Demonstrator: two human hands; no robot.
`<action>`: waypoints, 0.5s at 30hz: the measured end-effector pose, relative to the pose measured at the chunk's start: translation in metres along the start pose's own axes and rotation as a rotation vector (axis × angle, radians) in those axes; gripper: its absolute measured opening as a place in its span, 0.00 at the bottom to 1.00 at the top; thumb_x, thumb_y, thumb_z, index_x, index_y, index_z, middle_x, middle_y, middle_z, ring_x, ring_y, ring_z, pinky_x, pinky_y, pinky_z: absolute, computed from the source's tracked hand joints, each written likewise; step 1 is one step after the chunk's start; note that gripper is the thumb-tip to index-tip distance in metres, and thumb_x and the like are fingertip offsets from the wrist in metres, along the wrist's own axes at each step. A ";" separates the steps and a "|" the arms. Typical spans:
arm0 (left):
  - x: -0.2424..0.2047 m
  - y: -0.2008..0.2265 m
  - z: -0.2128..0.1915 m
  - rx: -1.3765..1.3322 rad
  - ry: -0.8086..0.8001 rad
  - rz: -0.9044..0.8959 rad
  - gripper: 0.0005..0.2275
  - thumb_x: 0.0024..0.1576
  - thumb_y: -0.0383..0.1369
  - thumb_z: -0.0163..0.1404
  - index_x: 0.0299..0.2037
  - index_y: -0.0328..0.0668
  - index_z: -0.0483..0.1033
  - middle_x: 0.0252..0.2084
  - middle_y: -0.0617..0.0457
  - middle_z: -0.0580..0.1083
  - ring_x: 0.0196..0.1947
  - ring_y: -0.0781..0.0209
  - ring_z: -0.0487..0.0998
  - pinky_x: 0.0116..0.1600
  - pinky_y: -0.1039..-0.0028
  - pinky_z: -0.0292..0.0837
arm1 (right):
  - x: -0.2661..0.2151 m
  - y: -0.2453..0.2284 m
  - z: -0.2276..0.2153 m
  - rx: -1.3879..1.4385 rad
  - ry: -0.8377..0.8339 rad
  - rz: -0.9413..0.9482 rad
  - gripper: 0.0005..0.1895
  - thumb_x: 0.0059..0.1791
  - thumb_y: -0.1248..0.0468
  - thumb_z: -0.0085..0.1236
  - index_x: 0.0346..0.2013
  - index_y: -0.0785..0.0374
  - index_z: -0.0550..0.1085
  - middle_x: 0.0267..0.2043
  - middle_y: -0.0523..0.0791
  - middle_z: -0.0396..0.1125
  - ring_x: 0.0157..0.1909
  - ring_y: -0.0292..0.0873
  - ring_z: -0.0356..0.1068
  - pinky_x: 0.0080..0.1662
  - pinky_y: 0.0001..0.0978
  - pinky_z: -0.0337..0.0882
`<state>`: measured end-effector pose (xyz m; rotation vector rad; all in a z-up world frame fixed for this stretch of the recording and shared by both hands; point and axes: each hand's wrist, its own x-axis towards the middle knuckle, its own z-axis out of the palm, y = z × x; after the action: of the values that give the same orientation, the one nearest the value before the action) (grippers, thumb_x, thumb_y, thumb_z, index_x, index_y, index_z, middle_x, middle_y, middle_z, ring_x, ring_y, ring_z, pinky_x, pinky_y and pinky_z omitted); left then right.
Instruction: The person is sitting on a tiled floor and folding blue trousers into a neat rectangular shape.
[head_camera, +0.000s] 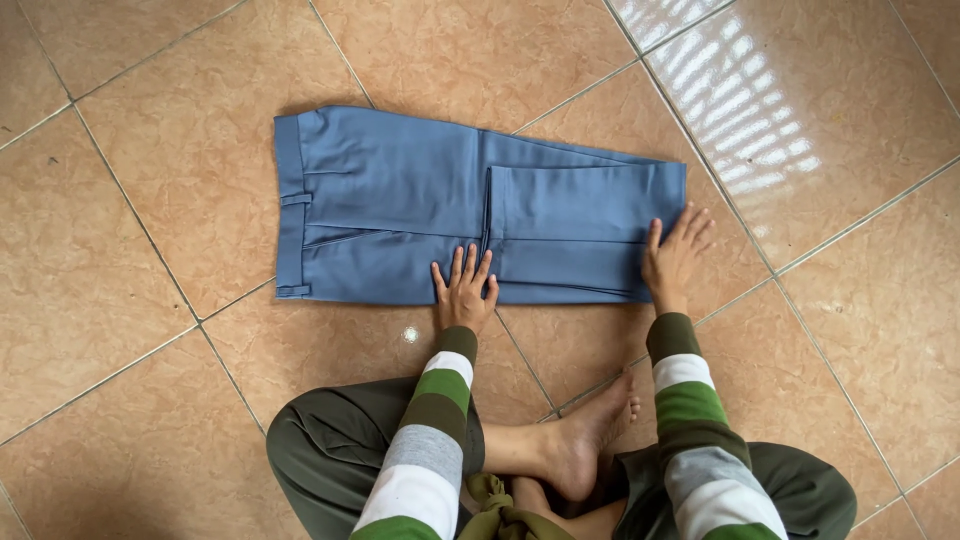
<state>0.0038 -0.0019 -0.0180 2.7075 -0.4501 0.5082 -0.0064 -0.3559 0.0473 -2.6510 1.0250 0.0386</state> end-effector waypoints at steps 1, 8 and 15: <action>0.000 0.000 0.002 0.001 -0.001 -0.002 0.22 0.59 0.43 0.43 0.66 0.66 0.70 0.68 0.57 0.69 0.71 0.56 0.63 0.72 0.37 0.43 | -0.005 -0.014 0.006 -0.005 0.087 -0.152 0.38 0.59 0.40 0.34 0.78 0.57 0.47 0.79 0.58 0.38 0.79 0.61 0.32 0.71 0.66 0.31; -0.004 -0.002 0.004 -0.010 -0.035 -0.019 0.23 0.59 0.43 0.43 0.67 0.65 0.68 0.70 0.57 0.67 0.72 0.57 0.62 0.72 0.38 0.43 | -0.069 -0.151 0.057 -0.072 0.002 -0.835 0.37 0.55 0.39 0.41 0.76 0.48 0.55 0.79 0.49 0.44 0.80 0.50 0.38 0.73 0.62 0.28; -0.003 -0.001 0.001 -0.019 -0.001 -0.020 0.24 0.57 0.43 0.44 0.66 0.63 0.69 0.68 0.58 0.69 0.70 0.58 0.64 0.72 0.39 0.45 | -0.056 -0.143 0.054 -0.151 -0.060 -0.845 0.35 0.55 0.35 0.35 0.76 0.38 0.53 0.79 0.42 0.46 0.79 0.44 0.42 0.74 0.59 0.34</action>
<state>0.0019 -0.0007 -0.0204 2.6908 -0.4261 0.4951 0.0508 -0.2030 0.0411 -2.9688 -0.1759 0.0121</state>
